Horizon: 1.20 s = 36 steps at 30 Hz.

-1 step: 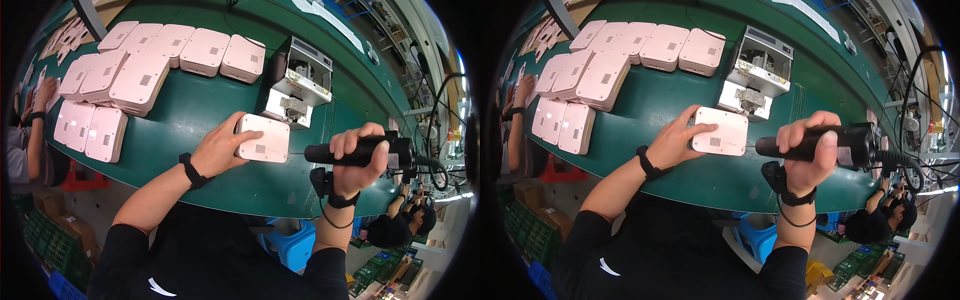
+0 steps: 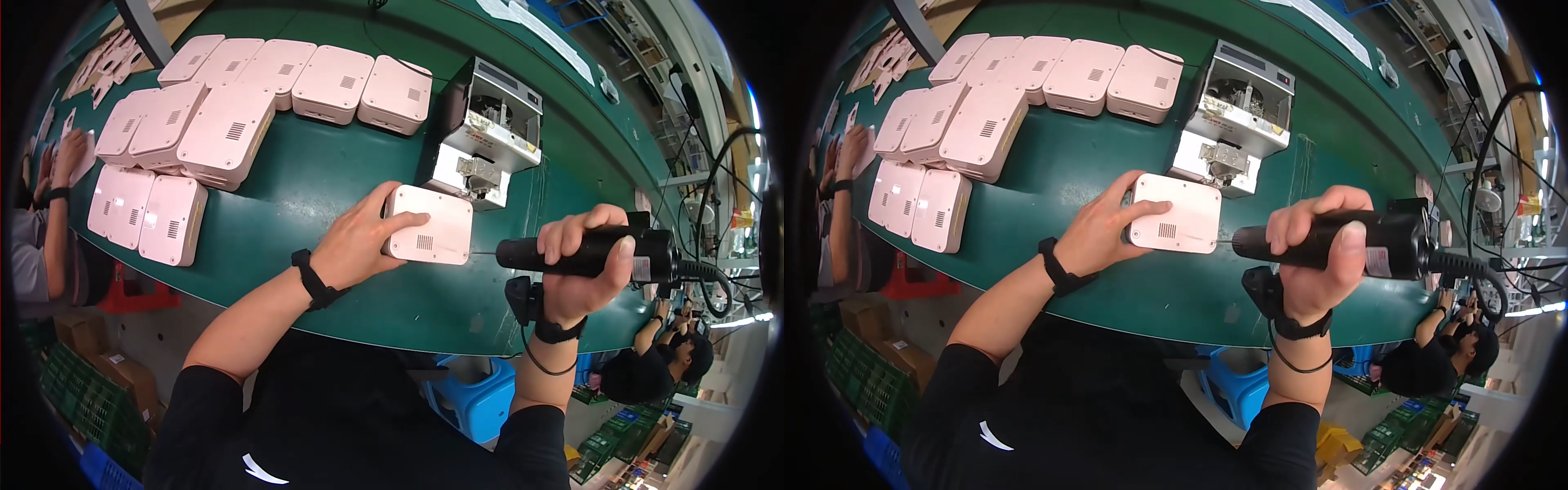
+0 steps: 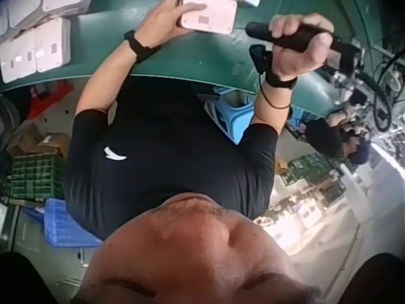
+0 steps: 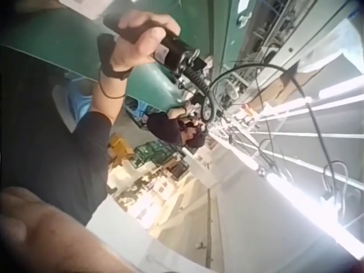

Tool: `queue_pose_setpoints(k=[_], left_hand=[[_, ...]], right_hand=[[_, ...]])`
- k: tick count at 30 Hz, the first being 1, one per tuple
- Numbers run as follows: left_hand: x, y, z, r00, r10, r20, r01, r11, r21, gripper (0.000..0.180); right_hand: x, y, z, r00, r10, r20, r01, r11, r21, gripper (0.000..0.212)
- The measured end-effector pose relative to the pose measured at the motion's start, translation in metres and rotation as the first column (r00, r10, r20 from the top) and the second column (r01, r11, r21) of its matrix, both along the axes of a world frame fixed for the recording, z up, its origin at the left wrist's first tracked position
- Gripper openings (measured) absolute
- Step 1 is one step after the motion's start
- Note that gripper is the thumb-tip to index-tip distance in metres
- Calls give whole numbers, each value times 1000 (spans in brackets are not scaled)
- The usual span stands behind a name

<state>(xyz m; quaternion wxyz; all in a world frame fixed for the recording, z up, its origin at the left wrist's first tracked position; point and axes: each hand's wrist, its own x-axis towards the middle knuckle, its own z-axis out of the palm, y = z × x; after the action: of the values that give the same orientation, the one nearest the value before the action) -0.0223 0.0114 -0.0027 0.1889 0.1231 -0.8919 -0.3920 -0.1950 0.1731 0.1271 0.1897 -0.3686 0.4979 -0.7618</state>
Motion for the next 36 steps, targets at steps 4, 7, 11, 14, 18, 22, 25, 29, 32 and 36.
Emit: queue_pose_setpoints(k=[4, 7, 11, 14, 18, 22, 25, 29, 32, 36], left_hand=[[-2, 0, -1, 1000, -5, -7, 5, 1000, -1, 61], [-2, 1, -2, 1000, 1, -3, -1, 1000, 7, 61], [-2, 1, -1, 1000, 1, -3, -1, 1000, 11, 61], [0, 1, -2, 1000, 8, -20, -8, 1000, -11, 61], [-1, 0, -3, 1000, -1, -16, 1, 1000, -2, 60], [0, 2, -2, 1000, 2, -8, -2, 1000, -14, 59], [0, 1, -3, 1000, 1, -5, -1, 1000, -16, 58], [0, 0, -1, 1000, -3, 2, 3, 1000, 2, 59], [0, -1, 1, 1000, -14, 7, 13, 999, 36, 60], [0, -2, 1, 1000, -22, 7, 22, 999, 37, 60]], right_hand=[[9, 2, -22, 998, -47, -31, 49, 998, 40, 39], [8, 7, -33, 998, -44, -33, 46, 998, 43, 40], [7, 11, -37, 999, 7, -36, -6, 1000, 12, 42], [8, 9, -36, 998, 30, -49, -30, 1000, 9, 42], [-1, -2, -20, 998, 6, -55, -2, 998, 68, 40], [-19, -32, 2, 997, -15, -75, 4, 990, -143, 37], [-28, -59, 1, 974, -194, -114, 187, 980, -74, 38], [-35, -54, -1, 992, -116, -52, 115, 993, -16, 39], [-9, -34, -3, 1000, 30, 11, -29, 999, -35, 41], [25, -17, 4, 994, 110, -6, -110, 993, -39, 45]])
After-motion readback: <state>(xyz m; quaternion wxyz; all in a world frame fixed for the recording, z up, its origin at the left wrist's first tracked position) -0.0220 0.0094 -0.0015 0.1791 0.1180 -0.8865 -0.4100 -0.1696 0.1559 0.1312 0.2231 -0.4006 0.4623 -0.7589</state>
